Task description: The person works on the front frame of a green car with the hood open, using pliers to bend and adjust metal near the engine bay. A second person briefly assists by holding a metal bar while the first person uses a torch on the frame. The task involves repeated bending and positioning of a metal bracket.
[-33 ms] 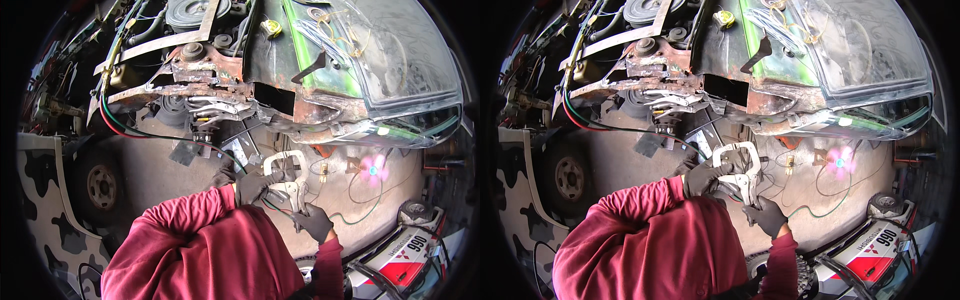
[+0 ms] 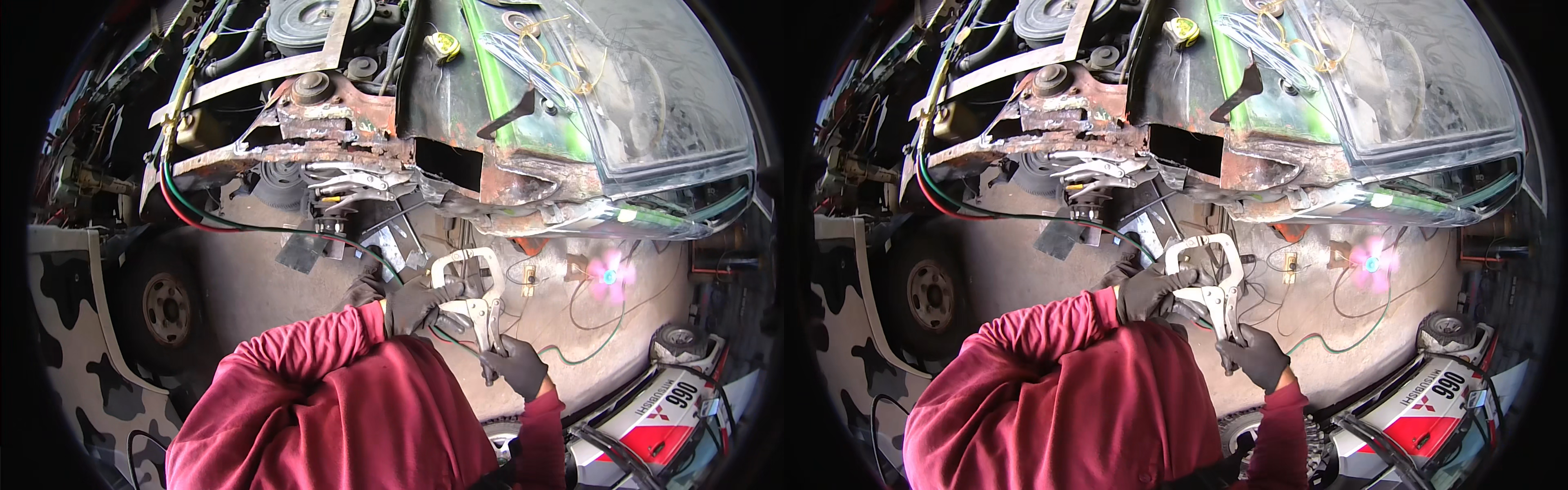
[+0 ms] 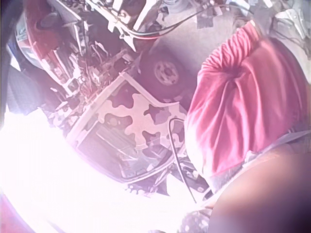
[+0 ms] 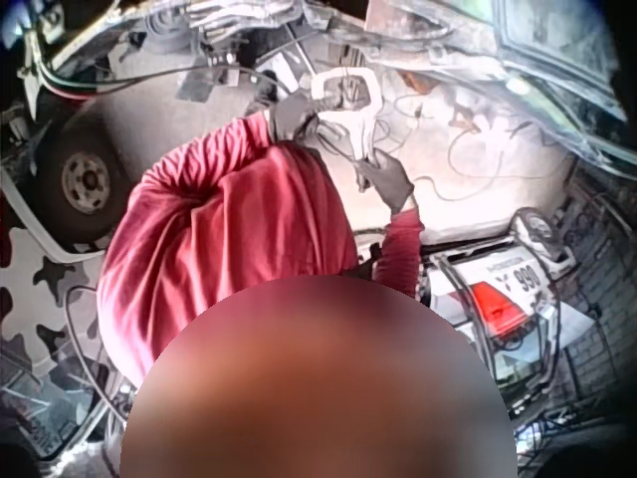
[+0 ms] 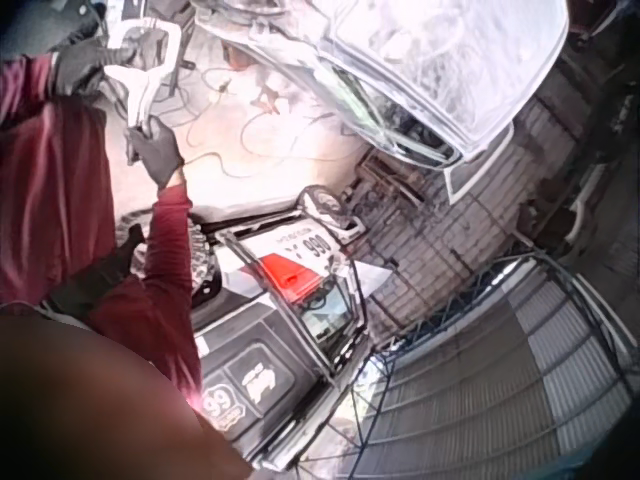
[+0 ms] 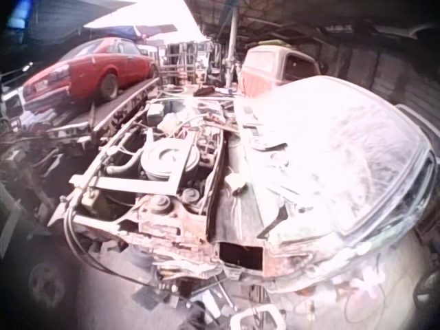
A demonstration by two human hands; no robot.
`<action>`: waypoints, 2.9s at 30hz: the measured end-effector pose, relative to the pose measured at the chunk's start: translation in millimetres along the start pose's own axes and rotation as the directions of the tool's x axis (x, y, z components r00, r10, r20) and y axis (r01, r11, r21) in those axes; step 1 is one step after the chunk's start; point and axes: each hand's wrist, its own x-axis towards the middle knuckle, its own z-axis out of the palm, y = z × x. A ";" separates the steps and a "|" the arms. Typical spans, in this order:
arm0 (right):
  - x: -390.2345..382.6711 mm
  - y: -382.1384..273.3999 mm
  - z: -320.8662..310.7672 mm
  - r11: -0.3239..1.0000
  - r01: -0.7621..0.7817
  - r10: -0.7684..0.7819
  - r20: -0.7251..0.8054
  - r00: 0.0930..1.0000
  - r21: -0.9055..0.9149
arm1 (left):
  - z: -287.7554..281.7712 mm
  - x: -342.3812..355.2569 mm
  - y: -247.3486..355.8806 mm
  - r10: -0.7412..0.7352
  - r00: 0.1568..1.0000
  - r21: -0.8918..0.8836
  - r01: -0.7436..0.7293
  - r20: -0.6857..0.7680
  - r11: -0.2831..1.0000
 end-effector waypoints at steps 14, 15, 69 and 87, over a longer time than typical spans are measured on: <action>1.4 -67.6 -10.1 0.499 -0.166 -0.186 -0.292 0.938 -0.851 | -56.9 55.4 47.7 -0.238 0.948 -0.092 0.261 0.212 0.961; 4.2 -74.8 -12.3 0.474 -0.167 -0.238 -0.308 0.921 -0.864 | -51.2 57.3 39.8 -0.301 0.939 -0.093 0.319 0.167 0.943; 71.2 -250.5 -10.7 -0.356 -0.335 -0.670 -0.012 0.743 -0.873 | -100.5 88.7 54.4 -0.132 0.981 -0.365 0.177 0.145 0.914; 78.2 -251.3 -15.1 -0.207 -0.192 -0.649 -0.012 0.761 -0.959 | -119.1 88.6 54.2 -0.102 0.963 -0.211 0.157 0.250 0.965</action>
